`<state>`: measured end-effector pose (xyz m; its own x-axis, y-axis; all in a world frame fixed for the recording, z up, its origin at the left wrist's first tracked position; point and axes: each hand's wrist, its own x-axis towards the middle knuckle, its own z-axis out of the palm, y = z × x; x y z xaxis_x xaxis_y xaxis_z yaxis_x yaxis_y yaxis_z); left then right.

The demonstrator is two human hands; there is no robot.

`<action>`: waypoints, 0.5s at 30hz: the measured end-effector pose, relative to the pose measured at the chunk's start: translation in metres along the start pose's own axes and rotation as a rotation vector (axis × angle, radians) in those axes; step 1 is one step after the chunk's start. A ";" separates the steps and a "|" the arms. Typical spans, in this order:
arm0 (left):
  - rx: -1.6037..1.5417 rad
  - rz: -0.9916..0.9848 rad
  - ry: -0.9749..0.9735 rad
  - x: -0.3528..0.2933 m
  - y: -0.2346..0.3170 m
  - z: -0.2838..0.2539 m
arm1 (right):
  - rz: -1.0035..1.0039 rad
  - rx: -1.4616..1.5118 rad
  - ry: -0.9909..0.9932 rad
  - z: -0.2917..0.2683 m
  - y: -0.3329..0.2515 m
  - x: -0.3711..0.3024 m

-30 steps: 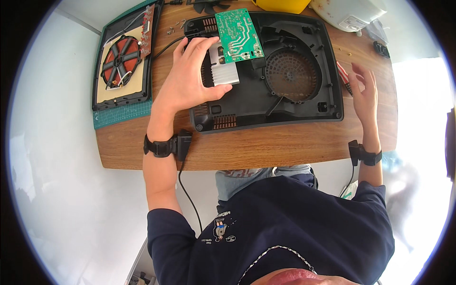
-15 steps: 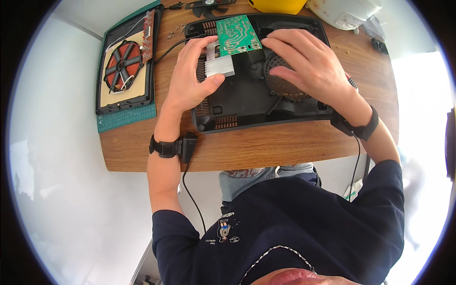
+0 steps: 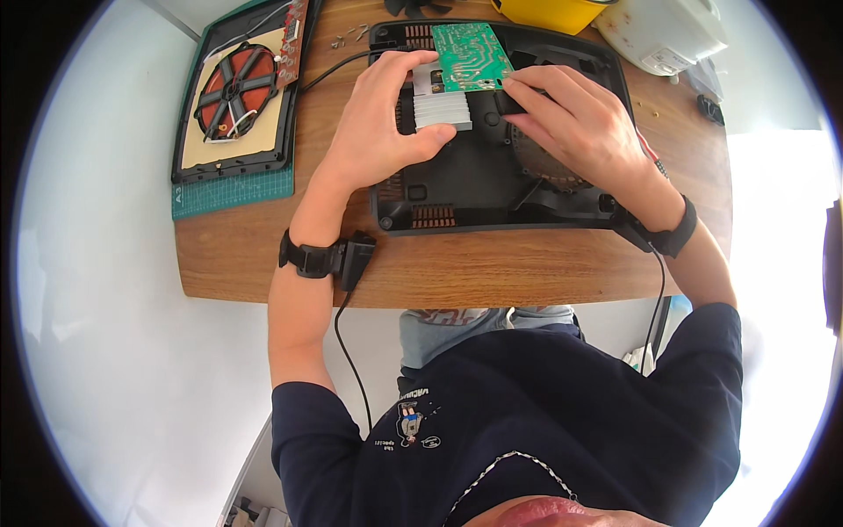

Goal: The person attaches a metal heatsink to a green circuit board using a screwdriver. They then place the assembly into a black plastic housing and secure it with screws.

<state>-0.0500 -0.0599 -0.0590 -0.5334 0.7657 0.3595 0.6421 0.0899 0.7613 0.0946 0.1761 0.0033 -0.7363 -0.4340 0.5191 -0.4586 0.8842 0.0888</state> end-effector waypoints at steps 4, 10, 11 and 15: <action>0.004 0.015 -0.010 0.002 -0.001 0.001 | 0.006 0.004 -0.003 0.000 0.000 -0.002; 0.015 0.014 -0.016 0.001 -0.002 0.000 | 0.094 0.112 -0.057 -0.001 -0.001 -0.001; 0.007 0.019 -0.016 0.001 -0.002 0.000 | 0.114 0.124 -0.061 -0.001 -0.002 -0.002; 0.005 0.031 -0.022 0.002 0.003 -0.001 | 0.169 0.145 -0.073 0.000 -0.004 -0.007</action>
<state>-0.0494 -0.0582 -0.0552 -0.5010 0.7819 0.3711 0.6612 0.0692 0.7470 0.1015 0.1752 -0.0005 -0.8404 -0.2978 0.4529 -0.3885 0.9136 -0.1202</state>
